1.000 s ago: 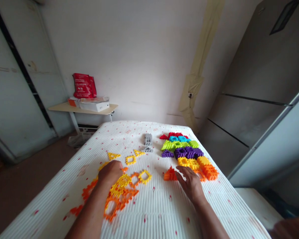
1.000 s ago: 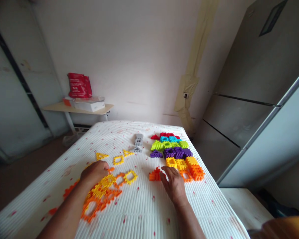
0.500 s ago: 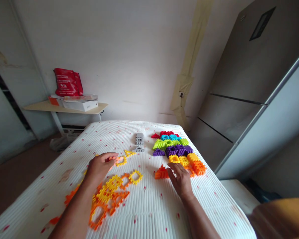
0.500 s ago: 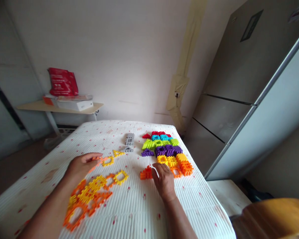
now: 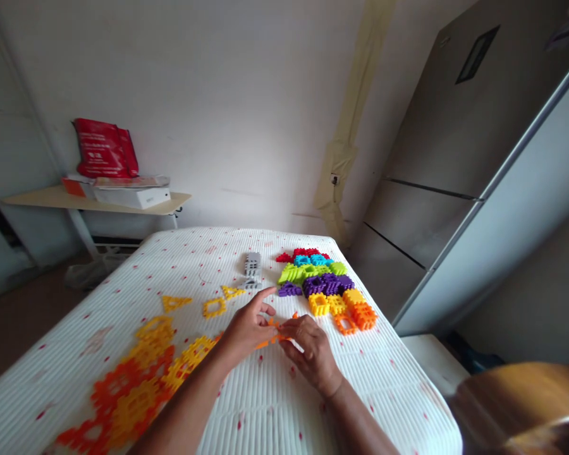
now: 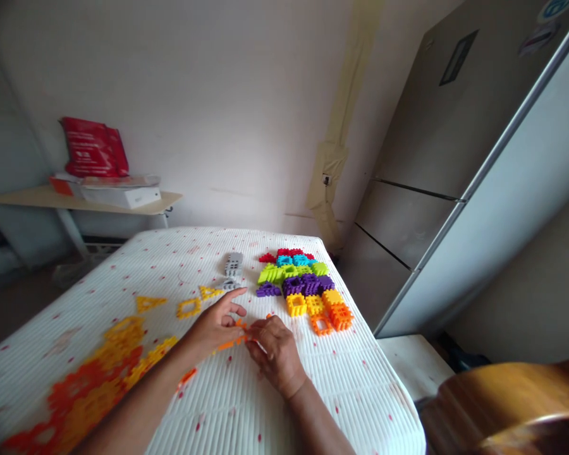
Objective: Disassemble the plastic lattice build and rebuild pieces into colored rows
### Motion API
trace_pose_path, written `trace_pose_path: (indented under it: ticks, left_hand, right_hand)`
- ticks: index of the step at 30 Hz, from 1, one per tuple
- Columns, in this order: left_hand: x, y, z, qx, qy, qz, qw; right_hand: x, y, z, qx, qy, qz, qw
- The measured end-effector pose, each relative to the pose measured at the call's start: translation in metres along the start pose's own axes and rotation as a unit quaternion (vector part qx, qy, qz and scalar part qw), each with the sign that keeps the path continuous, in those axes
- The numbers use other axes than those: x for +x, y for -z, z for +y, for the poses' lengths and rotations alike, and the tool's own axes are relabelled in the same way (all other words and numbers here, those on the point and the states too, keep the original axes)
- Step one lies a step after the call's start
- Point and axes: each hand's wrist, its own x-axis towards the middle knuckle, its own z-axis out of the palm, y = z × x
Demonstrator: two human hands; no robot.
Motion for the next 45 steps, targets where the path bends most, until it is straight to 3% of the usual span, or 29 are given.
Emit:
trace_pose_path:
  ticks: [7, 10, 16, 27, 40, 45]
  left_hand:
    - [0.002, -0.011, -0.006, 0.042, -0.040, 0.038, 0.998]
    - [0.000, -0.017, -0.013, 0.076, -0.070, 0.042, 0.994]
    - [-0.005, -0.027, -0.028, 0.148, -0.121, 0.068, 0.979]
    - [-0.005, -0.033, -0.040, 0.197, -0.196, 0.063, 0.959]
    - [-0.007, -0.034, -0.041, 0.239, -0.207, 0.049, 0.947]
    - [-0.011, -0.032, -0.032, 0.259, -0.193, 0.055, 0.945]
  right_hand:
    - [-0.005, 0.021, 0.024, -0.033, -0.088, 0.081, 0.992]
    - [-0.009, 0.025, 0.031, -0.054, -0.115, 0.079, 0.989]
    - [-0.013, 0.020, 0.035, -0.091, -0.113, 0.042, 0.989]
    - [-0.016, 0.017, 0.040, -0.093, -0.143, 0.029, 0.985]
    - [-0.020, 0.014, 0.044, -0.114, -0.139, 0.006, 0.984]
    - [-0.020, 0.018, 0.042, -0.132, -0.115, 0.045, 0.984]
